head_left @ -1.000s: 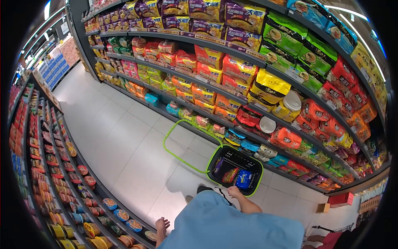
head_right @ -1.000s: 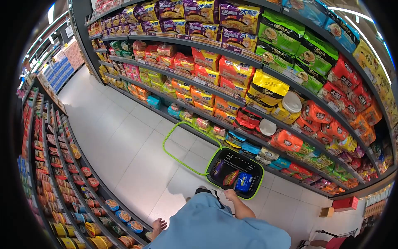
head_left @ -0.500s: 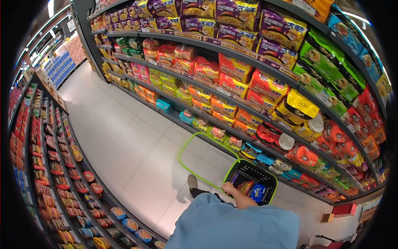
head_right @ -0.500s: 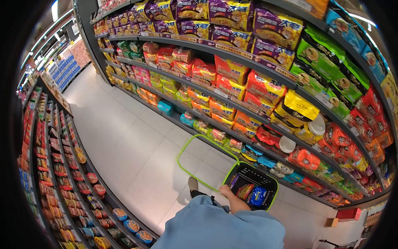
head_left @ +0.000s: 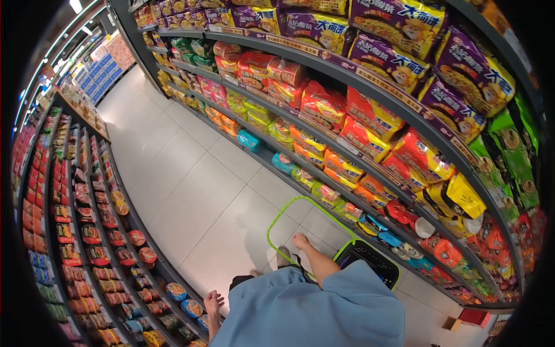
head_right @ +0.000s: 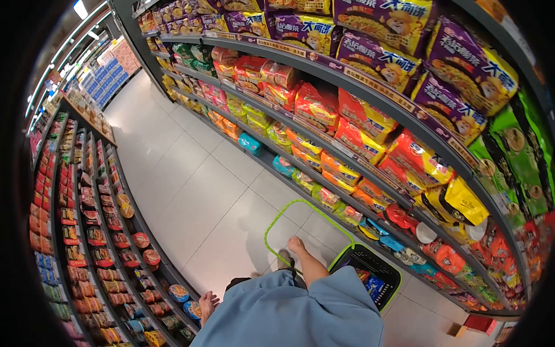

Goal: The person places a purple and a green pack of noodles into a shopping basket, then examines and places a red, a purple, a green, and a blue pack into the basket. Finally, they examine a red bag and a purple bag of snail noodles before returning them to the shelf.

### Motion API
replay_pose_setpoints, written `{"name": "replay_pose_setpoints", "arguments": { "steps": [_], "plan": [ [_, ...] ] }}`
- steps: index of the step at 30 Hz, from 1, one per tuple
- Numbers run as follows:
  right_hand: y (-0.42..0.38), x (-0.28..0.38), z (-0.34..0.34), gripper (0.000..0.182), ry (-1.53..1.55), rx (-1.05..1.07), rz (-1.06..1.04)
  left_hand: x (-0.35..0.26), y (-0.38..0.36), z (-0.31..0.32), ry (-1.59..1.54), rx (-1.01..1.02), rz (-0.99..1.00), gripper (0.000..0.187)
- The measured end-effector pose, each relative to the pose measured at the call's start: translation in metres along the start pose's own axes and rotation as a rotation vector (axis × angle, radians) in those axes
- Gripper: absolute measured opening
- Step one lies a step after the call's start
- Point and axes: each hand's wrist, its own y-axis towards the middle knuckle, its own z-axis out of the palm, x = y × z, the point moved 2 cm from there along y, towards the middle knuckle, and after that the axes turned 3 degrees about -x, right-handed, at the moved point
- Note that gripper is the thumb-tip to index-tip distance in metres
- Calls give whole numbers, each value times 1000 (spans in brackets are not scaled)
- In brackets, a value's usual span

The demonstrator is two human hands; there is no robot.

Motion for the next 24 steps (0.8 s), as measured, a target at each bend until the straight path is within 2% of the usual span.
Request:
{"name": "replay_pose_setpoints", "arguments": {
  "steps": [1,2,3,4,5,6,7,8,11,15,18,20,21,22,24],
  "plan": [
    [1,5,2,34,23,43,89,4,-4,-8,77,45,7,32],
    [5,10,5,34,31,55,86,3,-5,-14,155,90,16,32],
    [9,8,10,43,-11,39,57,-3,-17,-17,256,76,3,32],
    [9,6,16,54,-52,26,30,63,2,-76,273,64,3,32],
    [9,8,17,54,-39,43,35,86,22,-96,608,85,257,31],
    [8,10,18,63,25,103,106,80,28,-78,947,111,511,31],
    [6,13,20,73,91,162,182,67,27,-93,975,109,505,31],
    [8,14,26,73,110,177,197,59,32,-106,996,118,486,31],
    [15,19,43,90,174,115,243,38,39,-135,1043,144,425,31],
    [25,39,60,91,167,178,287,-2,56,-147,1068,169,370,32],
    [5,73,55,90,226,207,213,-40,71,-157,1083,188,334,32],
    [1,98,34,88,146,182,380,-59,89,-148,1063,196,320,32],
    [19,78,57,85,265,93,404,-67,91,-152,1059,197,301,32],
    [43,59,82,85,268,94,401,-76,98,-150,1052,199,289,32],
    [80,25,121,83,229,-99,442,-90,103,-153,1041,190,249,32]
  ]
}}
